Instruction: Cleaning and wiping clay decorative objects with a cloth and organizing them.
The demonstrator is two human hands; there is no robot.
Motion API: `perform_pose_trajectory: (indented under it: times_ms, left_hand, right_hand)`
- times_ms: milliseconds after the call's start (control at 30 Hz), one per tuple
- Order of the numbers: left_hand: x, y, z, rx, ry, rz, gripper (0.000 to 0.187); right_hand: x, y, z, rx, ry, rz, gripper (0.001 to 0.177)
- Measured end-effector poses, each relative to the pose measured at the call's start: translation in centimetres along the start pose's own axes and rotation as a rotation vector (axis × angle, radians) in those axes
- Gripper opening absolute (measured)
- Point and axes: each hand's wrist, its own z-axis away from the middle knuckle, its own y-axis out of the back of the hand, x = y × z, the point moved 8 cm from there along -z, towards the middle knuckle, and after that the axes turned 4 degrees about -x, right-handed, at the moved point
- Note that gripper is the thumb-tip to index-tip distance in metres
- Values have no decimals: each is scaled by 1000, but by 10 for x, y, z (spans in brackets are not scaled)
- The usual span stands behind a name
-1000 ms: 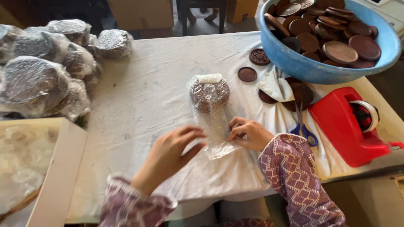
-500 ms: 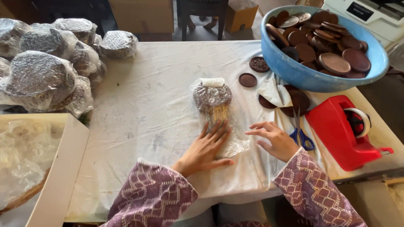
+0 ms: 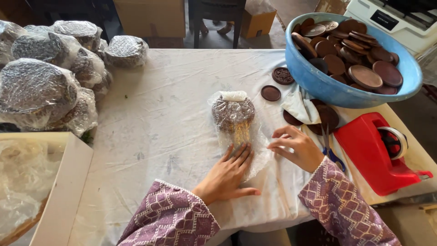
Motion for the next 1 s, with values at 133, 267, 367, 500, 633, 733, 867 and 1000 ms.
perform_pose_trajectory:
  times_ms: [133, 267, 367, 500, 633, 733, 867, 1000]
  left_hand:
    - [1, 0, 3, 50, -23, -39, 116]
    - [-1, 3, 1, -72, 39, 21, 112]
    - [-4, -5, 1, -177, 79, 78, 115]
    - [-5, -8, 8, 145, -53, -40, 117]
    - [-1, 7, -3, -22, 1, -77, 113]
    - [-5, 0, -4, -275, 31, -122, 104]
    - [-21, 9, -1, 86, -93, -19, 74]
    - [-68, 38, 7, 336, 78, -65, 25]
  right_hand:
    - [3, -20, -24, -16, -115, 7, 17]
    - [-24, -32, -45, 47, 62, -24, 17]
    - [-20, -51, -48, 50, 72, -91, 18]
    - [-17, -64, -47, 77, 17, -128, 17]
    - [-3, -69, -43, 34, -98, -278, 18]
    - [3, -79, -43, -51, -127, -340, 18]
    - [0, -74, -39, -57, -76, -223, 23]
    - [-14, -47, -42, 43, 62, -167, 44]
